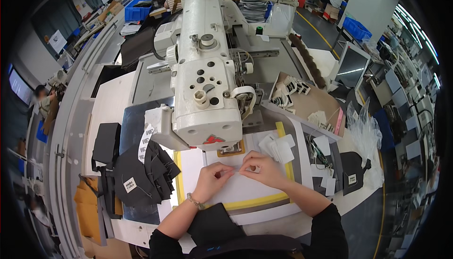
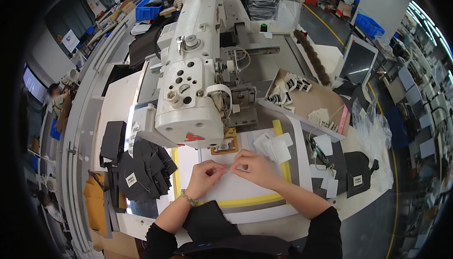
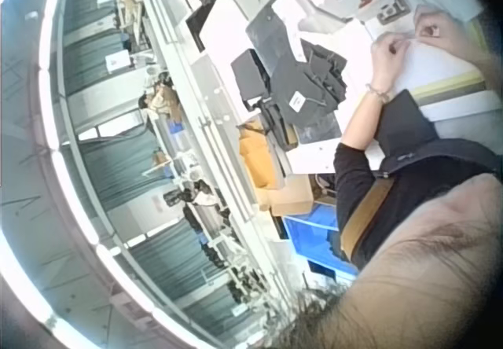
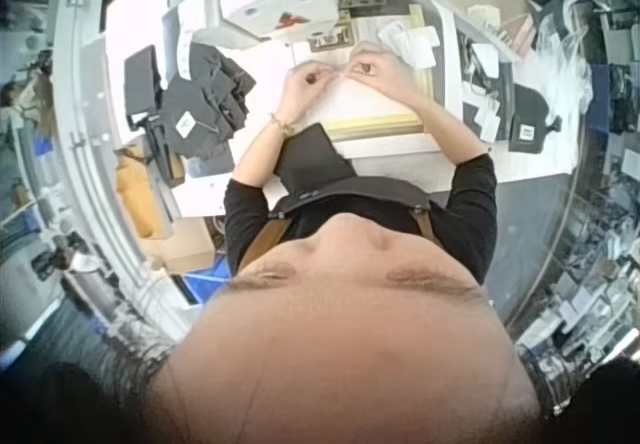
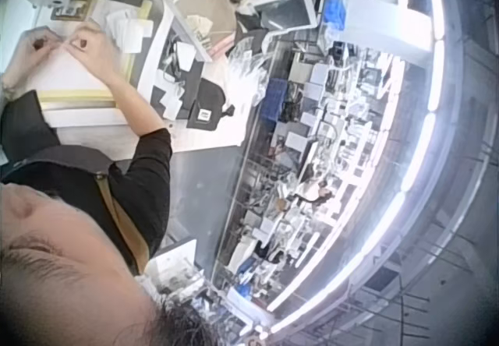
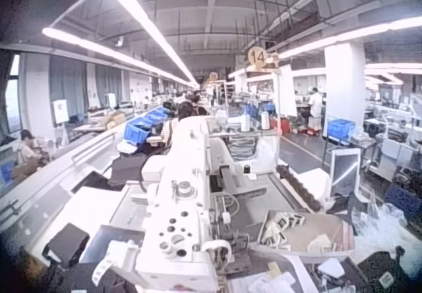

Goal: The person sews white rectangular labels onto black fabric pouches using an industrial sewing machine. They repeatedly pick up a pouch, place a label on it, align it under the needle, and sew it in place. The finished pouches are stacked on the table.

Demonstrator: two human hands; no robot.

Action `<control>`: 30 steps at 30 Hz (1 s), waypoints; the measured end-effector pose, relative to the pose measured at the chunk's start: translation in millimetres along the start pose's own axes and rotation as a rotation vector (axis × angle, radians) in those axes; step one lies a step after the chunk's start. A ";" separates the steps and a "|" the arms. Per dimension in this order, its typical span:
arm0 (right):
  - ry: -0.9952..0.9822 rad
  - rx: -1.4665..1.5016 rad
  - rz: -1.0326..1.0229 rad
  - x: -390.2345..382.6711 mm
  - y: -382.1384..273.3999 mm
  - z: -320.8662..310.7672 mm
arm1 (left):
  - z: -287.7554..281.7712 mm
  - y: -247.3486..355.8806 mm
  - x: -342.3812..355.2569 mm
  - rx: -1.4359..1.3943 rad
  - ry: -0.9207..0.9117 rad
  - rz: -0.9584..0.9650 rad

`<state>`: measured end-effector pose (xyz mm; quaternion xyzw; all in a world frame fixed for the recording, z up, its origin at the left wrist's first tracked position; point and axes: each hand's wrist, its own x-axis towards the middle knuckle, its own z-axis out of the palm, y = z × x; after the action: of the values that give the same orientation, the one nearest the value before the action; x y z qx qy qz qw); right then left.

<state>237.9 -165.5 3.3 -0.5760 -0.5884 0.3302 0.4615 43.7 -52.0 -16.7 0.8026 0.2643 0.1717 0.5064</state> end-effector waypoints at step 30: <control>0.025 -0.930 -0.342 -9.4 6.7 0.2 | -5.0 0.2 6.4 0.633 -0.267 0.499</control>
<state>239.3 -173.9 -4.5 -0.6201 -0.7540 -0.0545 0.2099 46.1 -44.6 -14.3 0.9731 0.0340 0.0939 0.2075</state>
